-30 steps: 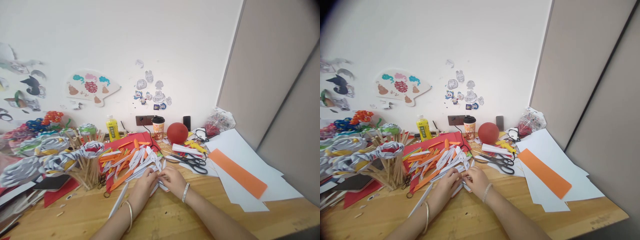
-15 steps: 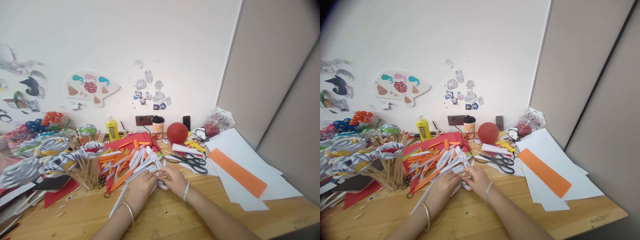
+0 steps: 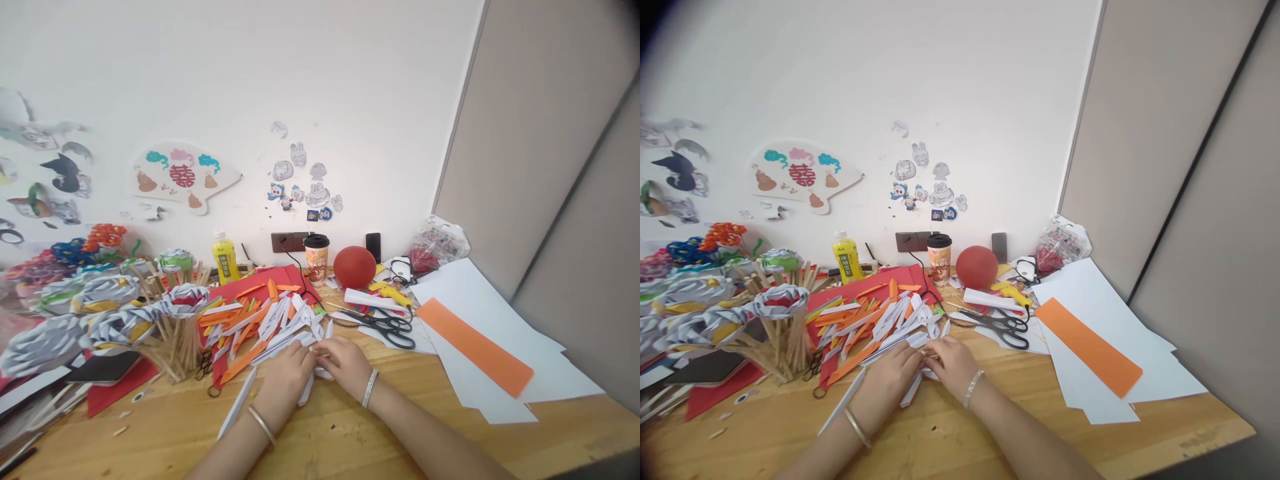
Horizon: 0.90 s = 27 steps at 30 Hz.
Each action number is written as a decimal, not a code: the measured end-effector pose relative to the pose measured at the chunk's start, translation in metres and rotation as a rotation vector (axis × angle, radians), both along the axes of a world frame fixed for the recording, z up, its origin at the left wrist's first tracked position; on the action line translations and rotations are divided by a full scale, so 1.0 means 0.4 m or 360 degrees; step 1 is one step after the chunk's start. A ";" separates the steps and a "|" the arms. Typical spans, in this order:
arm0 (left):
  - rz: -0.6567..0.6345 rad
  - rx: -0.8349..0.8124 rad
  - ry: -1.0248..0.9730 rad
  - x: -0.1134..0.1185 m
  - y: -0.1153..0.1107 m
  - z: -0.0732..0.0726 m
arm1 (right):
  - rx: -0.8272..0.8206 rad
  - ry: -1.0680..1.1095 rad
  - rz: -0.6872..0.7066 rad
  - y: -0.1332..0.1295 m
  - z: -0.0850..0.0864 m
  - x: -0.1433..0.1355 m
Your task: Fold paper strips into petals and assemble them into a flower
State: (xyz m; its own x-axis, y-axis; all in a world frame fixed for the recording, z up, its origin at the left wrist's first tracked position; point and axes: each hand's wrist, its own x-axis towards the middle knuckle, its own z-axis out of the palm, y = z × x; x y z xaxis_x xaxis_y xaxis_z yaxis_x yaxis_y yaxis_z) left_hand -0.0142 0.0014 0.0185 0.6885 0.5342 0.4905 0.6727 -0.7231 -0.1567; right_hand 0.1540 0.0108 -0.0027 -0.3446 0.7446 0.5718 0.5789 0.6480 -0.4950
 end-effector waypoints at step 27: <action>0.0193 -0.0155 0.0175 0.003 0.005 -0.003 | 0.0107 -0.0350 -0.0006 0.006 -0.013 -0.009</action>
State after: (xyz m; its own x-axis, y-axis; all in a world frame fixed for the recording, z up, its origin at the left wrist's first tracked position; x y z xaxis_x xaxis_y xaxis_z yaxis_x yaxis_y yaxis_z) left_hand -0.0129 0.0033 0.0173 0.6628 0.6578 0.3577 0.7385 -0.6532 -0.1672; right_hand 0.1503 0.0134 -0.0080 -0.4637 0.7089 0.5315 0.6705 0.6729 -0.3124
